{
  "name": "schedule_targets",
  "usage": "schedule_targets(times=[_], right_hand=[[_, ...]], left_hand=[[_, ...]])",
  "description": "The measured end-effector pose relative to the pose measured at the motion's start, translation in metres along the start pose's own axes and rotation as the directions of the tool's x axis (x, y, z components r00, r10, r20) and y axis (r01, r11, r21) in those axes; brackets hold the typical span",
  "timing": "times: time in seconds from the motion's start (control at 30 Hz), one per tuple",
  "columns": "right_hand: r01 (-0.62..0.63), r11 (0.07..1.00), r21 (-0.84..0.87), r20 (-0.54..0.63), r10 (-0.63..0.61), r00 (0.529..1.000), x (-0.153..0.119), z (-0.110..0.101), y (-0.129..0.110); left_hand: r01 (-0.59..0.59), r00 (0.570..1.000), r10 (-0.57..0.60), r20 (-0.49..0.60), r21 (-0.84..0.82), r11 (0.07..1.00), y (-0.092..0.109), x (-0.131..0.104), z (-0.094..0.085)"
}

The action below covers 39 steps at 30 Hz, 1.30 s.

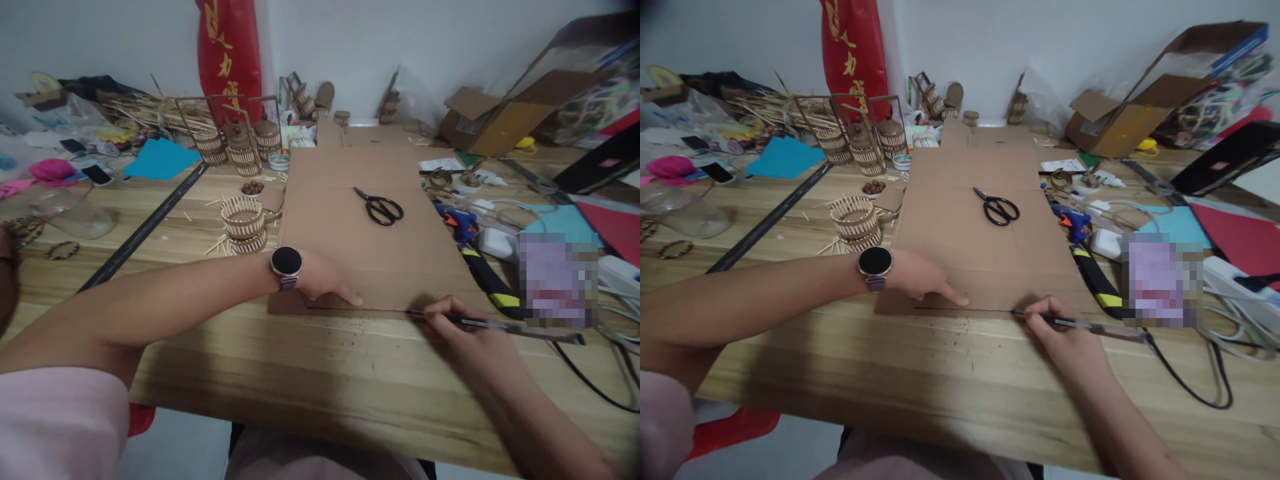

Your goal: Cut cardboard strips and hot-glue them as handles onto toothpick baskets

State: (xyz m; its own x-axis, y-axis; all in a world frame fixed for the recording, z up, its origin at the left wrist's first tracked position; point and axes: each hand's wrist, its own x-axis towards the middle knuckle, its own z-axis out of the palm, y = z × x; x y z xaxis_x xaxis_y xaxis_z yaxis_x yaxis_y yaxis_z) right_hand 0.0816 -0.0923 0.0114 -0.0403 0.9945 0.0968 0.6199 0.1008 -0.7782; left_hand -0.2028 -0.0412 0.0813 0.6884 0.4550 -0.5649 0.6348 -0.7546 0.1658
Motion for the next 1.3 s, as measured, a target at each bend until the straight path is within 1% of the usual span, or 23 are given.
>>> schedule_targets(times=[0.07,0.13,0.23,0.27,0.33,0.43,0.47,0.53,0.6,0.67,0.73,0.9,1.1,1.2,1.3], right_hand=[[-0.008,1.0,-0.017,-0.045,0.008,0.999,0.003,-0.011,0.008],[0.011,0.999,-0.034,-0.063,-0.013,0.998,0.004,-0.019,0.01],[0.061,0.998,-0.033,-0.047,-0.063,0.997,0.0,-0.018,0.002],[0.067,0.998,-0.013,-0.036,-0.067,0.997,-0.003,-0.013,-0.002],[0.057,0.997,0.046,0.022,-0.058,0.998,-0.011,0.002,-0.012],[0.039,0.991,0.13,0.185,-0.062,0.981,-0.023,0.035,-0.029],[0.05,0.988,0.146,0.216,-0.082,0.973,-0.025,0.045,-0.035],[0.117,0.98,0.161,0.209,-0.15,0.966,-0.028,0.062,-0.049],[0.194,0.968,0.161,0.215,-0.226,0.95,-0.028,0.073,-0.062],[0.245,0.956,0.161,0.232,-0.278,0.932,-0.025,0.079,-0.07],[0.272,0.95,0.154,0.231,-0.302,0.925,-0.023,0.084,-0.074],[0.313,0.942,0.119,0.217,-0.332,0.918,-0.021,0.094,-0.072],[0.359,0.922,0.145,0.238,-0.385,0.892,-0.022,0.102,-0.071],[0.386,0.914,0.122,0.209,-0.404,0.891,-0.023,0.105,-0.071],[0.383,0.917,0.109,0.193,-0.397,0.897,-0.021,0.104,-0.069]], left_hand=[[0.015,0.999,-0.016,0.034,0.015,1.0,0.0,0.0,-0.001],[0.016,0.998,-0.019,0.063,0.044,0.999,0.001,0.0,-0.002],[0.001,0.998,-0.006,0.063,0.077,0.997,0.001,-0.001,-0.002],[-0.002,0.999,-0.002,0.047,0.072,0.997,0.001,-0.001,-0.002],[-0.004,1.0,0.004,0.008,0.055,0.998,0.0,0.0,-0.001],[-0.014,1.0,0.015,-0.017,0.047,0.999,-0.001,0.001,0.001],[-0.026,1.0,0.027,-0.016,0.043,0.999,-0.001,0.002,0.001],[-0.052,0.999,0.053,-0.015,0.028,0.998,-0.002,0.002,0.001],[-0.069,0.997,0.069,-0.018,0.006,0.998,-0.002,0.002,0.001],[-0.075,0.997,0.075,-0.032,-0.011,0.997,-0.001,0.003,0.0],[-0.084,0.995,0.083,-0.048,-0.026,0.996,-0.001,0.003,0.0],[-0.085,0.995,0.082,-0.062,-0.049,0.995,0.001,0.002,-0.001],[-0.068,0.997,0.066,-0.039,-0.04,0.997,0.004,-0.001,-0.002],[-0.064,0.998,0.064,-0.029,-0.025,0.998,0.005,-0.001,-0.002],[-0.067,0.998,0.067,-0.019,-0.004,0.998,0.005,-0.001,-0.003]])
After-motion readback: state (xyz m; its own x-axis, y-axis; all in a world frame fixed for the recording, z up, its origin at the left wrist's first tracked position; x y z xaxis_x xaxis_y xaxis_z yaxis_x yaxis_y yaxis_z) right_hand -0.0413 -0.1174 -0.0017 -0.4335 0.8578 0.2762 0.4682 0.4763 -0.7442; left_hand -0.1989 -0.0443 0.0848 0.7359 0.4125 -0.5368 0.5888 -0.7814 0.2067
